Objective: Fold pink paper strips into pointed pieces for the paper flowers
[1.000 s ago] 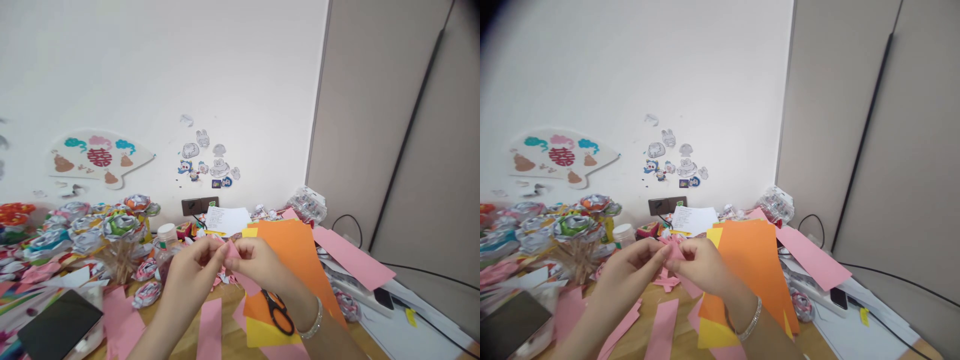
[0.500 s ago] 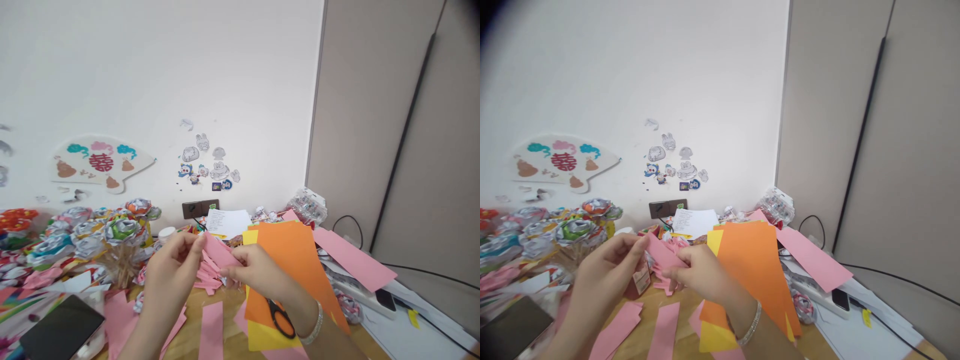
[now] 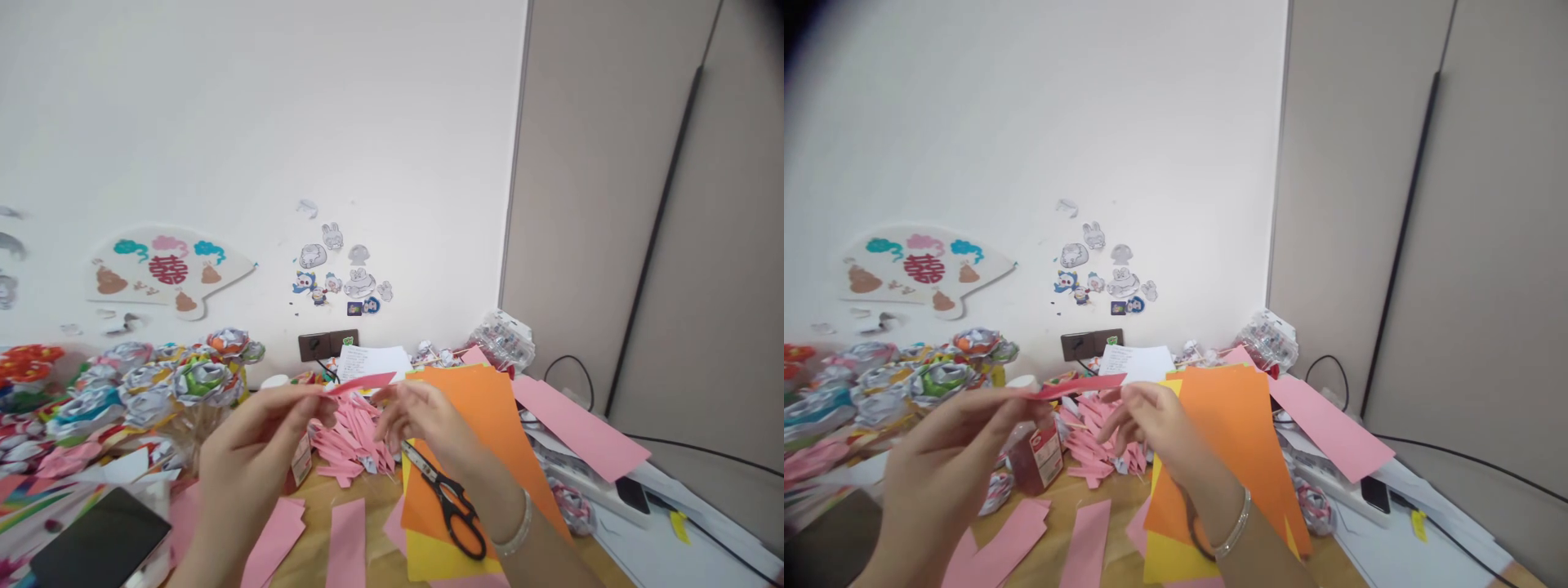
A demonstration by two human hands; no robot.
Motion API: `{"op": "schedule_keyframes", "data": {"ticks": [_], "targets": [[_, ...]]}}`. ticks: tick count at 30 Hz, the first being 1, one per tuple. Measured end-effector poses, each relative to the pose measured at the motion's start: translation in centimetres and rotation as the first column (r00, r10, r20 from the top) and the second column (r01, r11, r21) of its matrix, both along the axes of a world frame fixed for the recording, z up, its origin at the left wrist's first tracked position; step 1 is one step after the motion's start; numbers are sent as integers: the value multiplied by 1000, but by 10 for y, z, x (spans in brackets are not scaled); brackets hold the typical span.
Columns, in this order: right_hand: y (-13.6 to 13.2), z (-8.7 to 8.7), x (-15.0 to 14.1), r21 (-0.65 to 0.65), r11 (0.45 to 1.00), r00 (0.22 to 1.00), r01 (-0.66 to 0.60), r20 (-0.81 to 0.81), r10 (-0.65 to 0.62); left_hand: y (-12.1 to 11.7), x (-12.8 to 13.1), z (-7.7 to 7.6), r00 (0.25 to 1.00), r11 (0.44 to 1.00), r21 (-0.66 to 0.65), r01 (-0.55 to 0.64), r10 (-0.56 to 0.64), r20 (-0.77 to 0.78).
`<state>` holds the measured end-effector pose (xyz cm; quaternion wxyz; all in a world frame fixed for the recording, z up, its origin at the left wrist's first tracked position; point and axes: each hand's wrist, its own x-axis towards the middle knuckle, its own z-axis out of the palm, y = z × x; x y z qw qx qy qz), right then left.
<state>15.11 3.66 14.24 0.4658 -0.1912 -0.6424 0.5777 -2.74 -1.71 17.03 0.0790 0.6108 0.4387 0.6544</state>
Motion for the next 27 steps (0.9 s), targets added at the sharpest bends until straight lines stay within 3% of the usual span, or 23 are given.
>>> {"op": "schedule_keyframes", "data": {"ticks": [2, 5, 8, 11, 13, 18, 23, 27], "targets": [[1, 3, 4, -20, 1000, 995, 17, -94, -18, 0, -2, 2, 980, 994, -22, 108, -110, -166], [0, 7, 9, -25, 998, 989, 62, -134, -65, 2, 0, 4, 871, 961, -129, 246, -277, -406], [-1, 12, 11, -31, 991, 983, 133, -122, -136, 5, 7, 1, 750, 935, -210, 284, -353, -559], [-2, 13, 10, -2, 980, 978, 198, -72, -198, 5, 14, -4, 685, 921, -308, 238, -385, -619], [-2, 13, 9, 32, 976, 976, 216, -24, -216, 5, 18, -5, 712, 923, -347, 167, -356, -605], [-7, 8, 8, 106, 978, 960, 182, 195, -200, 13, 27, -5, 930, 956, -286, 60, -157, -332], [-12, 5, 4, 219, 957, 927, 188, 283, -247, 21, 30, -10, 934, 924, -319, 212, -287, -211], [-11, 5, -2, 168, 969, 962, 183, 174, -212, 22, 34, -15, 968, 926, -310, 215, -245, -61]]}}
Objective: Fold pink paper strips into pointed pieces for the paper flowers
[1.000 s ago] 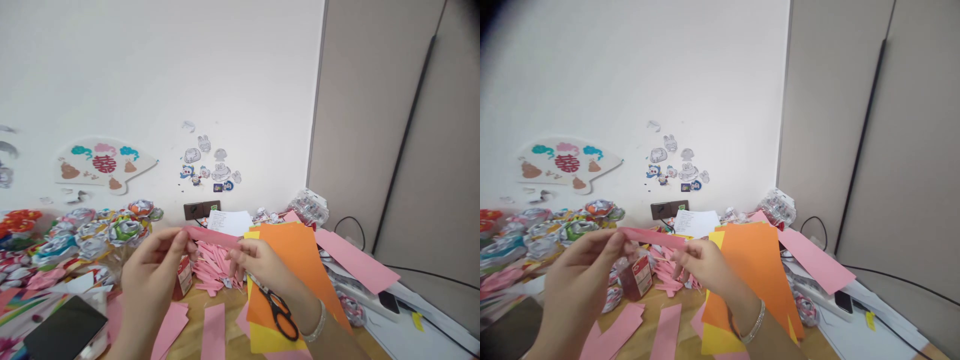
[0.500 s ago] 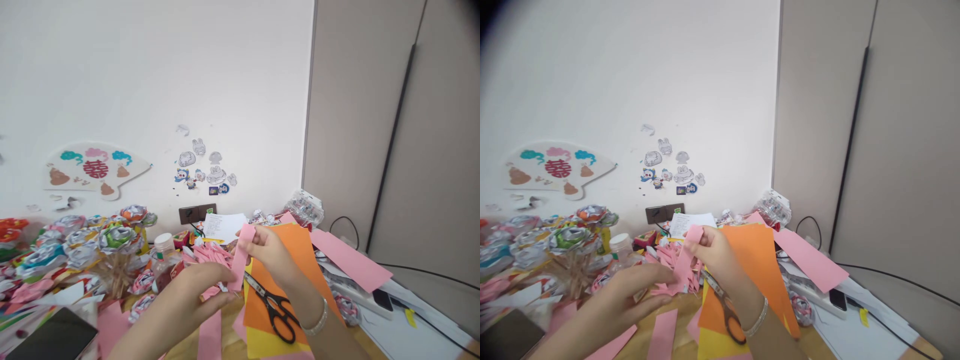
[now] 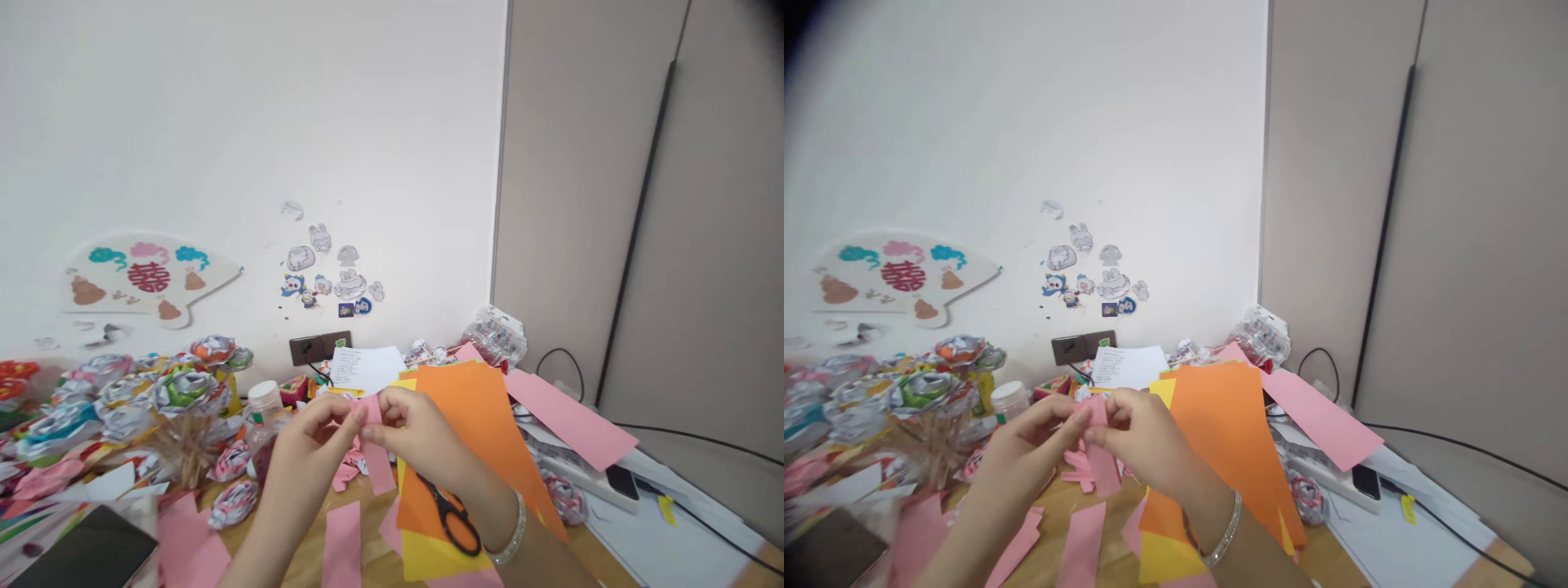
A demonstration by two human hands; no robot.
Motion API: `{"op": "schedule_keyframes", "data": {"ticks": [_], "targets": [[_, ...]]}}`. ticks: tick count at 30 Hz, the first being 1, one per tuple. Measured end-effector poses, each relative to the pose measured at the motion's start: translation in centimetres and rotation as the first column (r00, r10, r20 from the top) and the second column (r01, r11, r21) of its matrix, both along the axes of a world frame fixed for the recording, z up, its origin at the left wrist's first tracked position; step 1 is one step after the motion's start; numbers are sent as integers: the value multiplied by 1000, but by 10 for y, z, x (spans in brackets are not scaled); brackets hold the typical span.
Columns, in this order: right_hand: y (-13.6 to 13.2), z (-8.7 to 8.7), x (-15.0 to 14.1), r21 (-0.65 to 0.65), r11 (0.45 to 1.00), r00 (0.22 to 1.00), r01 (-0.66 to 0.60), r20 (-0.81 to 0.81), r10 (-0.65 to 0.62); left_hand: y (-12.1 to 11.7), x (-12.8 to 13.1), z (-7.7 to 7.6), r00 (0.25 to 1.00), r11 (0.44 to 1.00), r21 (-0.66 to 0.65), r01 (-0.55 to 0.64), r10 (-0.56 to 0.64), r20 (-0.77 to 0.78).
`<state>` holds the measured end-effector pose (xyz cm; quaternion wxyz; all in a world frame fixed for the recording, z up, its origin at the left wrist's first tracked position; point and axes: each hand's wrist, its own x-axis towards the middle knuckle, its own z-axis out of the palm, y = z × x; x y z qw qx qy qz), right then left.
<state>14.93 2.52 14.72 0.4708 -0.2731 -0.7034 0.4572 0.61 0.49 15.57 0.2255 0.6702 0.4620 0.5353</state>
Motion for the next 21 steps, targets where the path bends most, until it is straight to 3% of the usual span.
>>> {"op": "schedule_keyframes", "data": {"ticks": [3, 9, 21], "targets": [[2, -1, -2, -10, 1000, 999, -10, -44, 10, -1, 3, 0, 998, 1000, 8, -25, 25, 58], [3, -2, 0, -9, 1000, 1000, -21, -17, 21, -2, 3, 2, 1000, 1000, -9, 27, -27, -9], [1, 0, 2, 12, 1000, 999, -2, 40, 2, -3, 5, 3, 986, 995, -101, 12, 5, 165]]}}
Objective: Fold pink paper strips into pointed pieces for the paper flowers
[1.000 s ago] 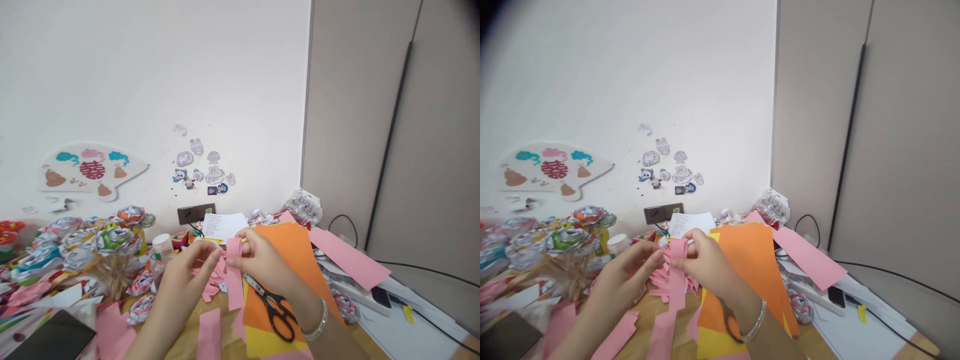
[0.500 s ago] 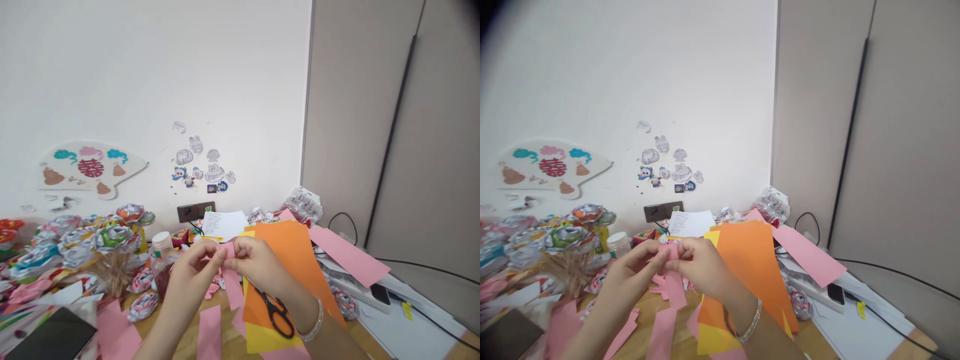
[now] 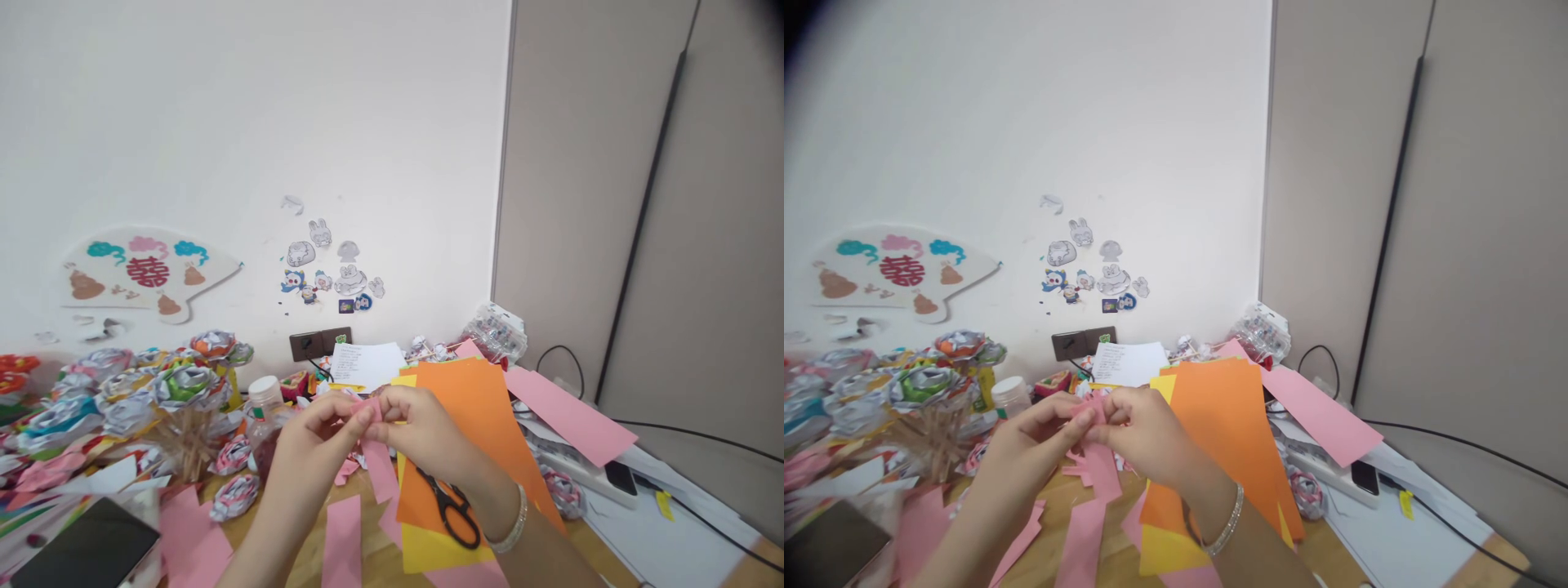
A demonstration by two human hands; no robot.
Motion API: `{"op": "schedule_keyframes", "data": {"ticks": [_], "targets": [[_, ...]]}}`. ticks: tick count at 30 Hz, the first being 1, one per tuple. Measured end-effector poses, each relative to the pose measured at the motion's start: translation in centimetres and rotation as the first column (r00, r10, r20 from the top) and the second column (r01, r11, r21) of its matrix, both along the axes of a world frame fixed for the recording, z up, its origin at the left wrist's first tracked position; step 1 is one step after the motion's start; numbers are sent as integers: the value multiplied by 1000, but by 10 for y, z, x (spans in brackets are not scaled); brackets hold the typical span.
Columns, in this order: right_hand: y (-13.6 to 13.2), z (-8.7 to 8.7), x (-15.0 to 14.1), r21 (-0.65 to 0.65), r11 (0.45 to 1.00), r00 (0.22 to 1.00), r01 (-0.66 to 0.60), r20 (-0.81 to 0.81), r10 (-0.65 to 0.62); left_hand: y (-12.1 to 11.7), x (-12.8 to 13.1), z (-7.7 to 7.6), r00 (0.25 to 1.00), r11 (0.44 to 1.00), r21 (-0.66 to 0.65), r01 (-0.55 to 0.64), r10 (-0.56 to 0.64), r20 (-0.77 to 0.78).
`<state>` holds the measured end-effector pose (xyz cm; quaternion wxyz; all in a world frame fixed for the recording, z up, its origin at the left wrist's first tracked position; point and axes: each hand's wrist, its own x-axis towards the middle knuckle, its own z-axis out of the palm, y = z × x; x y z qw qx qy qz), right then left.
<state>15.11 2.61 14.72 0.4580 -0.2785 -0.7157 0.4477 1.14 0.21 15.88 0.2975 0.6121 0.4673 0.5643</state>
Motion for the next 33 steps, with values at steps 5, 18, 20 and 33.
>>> {"op": "schedule_keyframes", "data": {"ticks": [5, 18, 20, 33], "targets": [[1, -1, 0, 21, 1000, 1000, 9, 1, -9, 2, -1, -3, 1000, 1000, -17, 11, -11, 17], [5, -4, -4, 7, 1000, 1000, -20, -1, 20, -1, -5, 0, 996, 996, 26, 82, -83, 38], [6, -5, -4, -21, 998, 998, -55, 24, 56, 0, -6, -1, 997, 998, 51, 33, -36, 66], [9, -10, -6, 50, 998, 985, -45, 171, 35, 2, -9, -1, 997, 1000, -16, -25, 26, 73]]}}
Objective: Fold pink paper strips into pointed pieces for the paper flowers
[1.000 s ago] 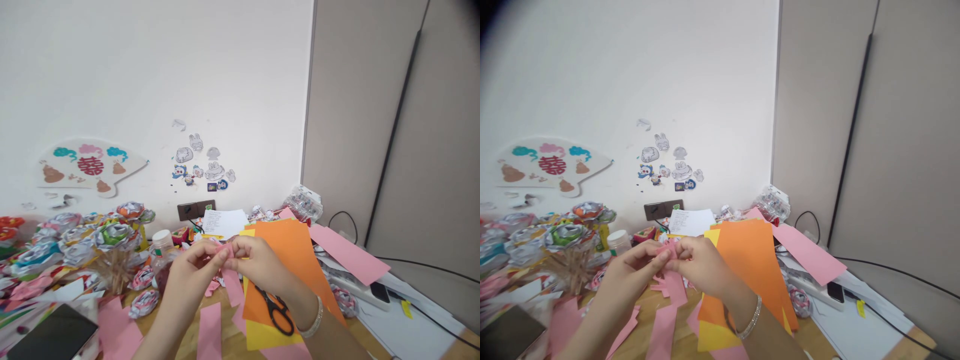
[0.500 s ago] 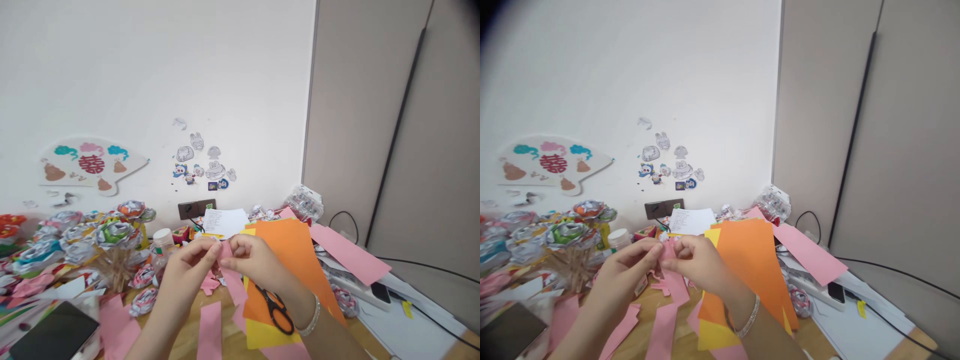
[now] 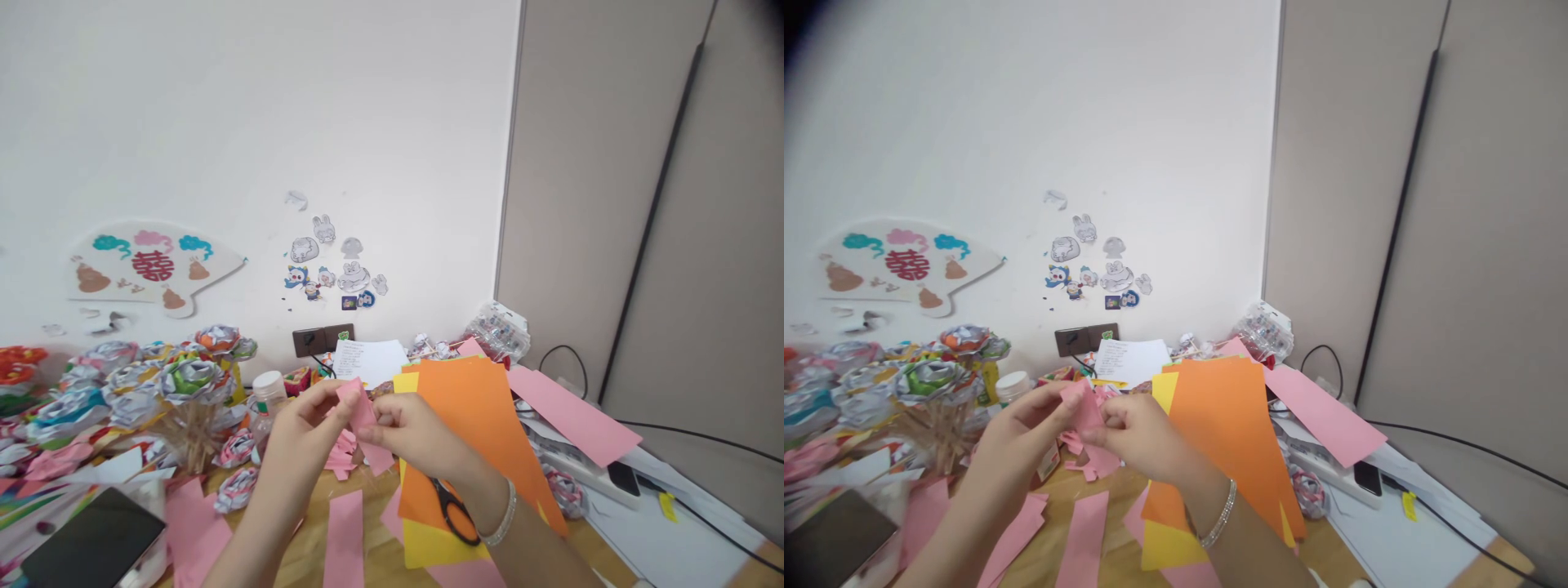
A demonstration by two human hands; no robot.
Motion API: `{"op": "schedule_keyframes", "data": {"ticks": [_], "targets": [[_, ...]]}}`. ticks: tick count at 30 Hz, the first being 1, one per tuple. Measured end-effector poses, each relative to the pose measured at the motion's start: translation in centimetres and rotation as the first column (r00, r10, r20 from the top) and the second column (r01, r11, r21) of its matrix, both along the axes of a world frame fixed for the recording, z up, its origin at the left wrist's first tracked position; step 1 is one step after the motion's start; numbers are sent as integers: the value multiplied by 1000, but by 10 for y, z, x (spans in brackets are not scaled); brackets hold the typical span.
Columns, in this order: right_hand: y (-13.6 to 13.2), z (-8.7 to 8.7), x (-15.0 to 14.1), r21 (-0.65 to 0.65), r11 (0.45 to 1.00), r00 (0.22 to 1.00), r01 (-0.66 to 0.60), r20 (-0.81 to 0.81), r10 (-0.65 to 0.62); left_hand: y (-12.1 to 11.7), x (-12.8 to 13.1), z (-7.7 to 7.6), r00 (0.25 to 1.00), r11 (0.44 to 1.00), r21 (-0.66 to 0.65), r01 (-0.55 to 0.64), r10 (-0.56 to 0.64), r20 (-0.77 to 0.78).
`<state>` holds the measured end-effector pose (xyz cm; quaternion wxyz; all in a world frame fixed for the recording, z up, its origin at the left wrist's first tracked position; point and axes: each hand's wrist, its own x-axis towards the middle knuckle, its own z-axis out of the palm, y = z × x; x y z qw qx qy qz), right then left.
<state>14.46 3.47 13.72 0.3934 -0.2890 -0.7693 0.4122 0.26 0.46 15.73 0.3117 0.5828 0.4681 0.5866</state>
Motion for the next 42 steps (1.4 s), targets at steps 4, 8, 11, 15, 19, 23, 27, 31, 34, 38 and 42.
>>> {"op": "schedule_keyframes", "data": {"ticks": [4, 8, 11, 15, 19, 23, 27, 31, 34, 38, 42], "targets": [[1, -3, -1, 28, 1000, 1000, -3, -8, 4, 1, 4, -2, 999, 1000, -12, -20, 20, -42], [1, -4, -2, 39, 999, 1000, 6, -4, -6, 2, 6, -5, 999, 999, -33, -44, 43, -26], [-1, -2, -2, 43, 999, 1000, 2, -2, -2, 1, 7, -5, 998, 995, -78, -55, 54, -13], [-3, 2, 0, 42, 999, 1000, -6, 7, 6, -3, 10, -3, 997, 991, -112, -73, 77, 29], [-4, 3, 0, 56, 998, 1000, -9, 16, 8, -4, 11, -1, 995, 991, -122, -54, 64, 74], [-3, 3, 0, 54, 999, 1000, -3, 11, 3, -2, 9, -1, 992, 989, -143, 27, -10, 123], [-3, 4, 1, 40, 999, 1000, 4, -2, -4, -2, 5, 0, 996, 992, -116, 52, -43, 83], [-3, 5, 0, 23, 1000, 1000, -16, -1, 16, -2, 7, 0, 998, 992, -125, 2, 6, 66], [-4, 5, 0, 20, 1000, 1000, -18, -19, 18, -3, 10, -1, 997, 992, -124, -36, 45, 70], [-3, 5, 0, 16, 1000, 999, -24, -40, 24, -1, 10, -2, 995, 992, -119, -41, 51, 82], [2, 0, 0, -7, 1000, 996, -7, -88, 7, 1, 5, 3, 997, 991, -105, 80, -81, -8]]}}
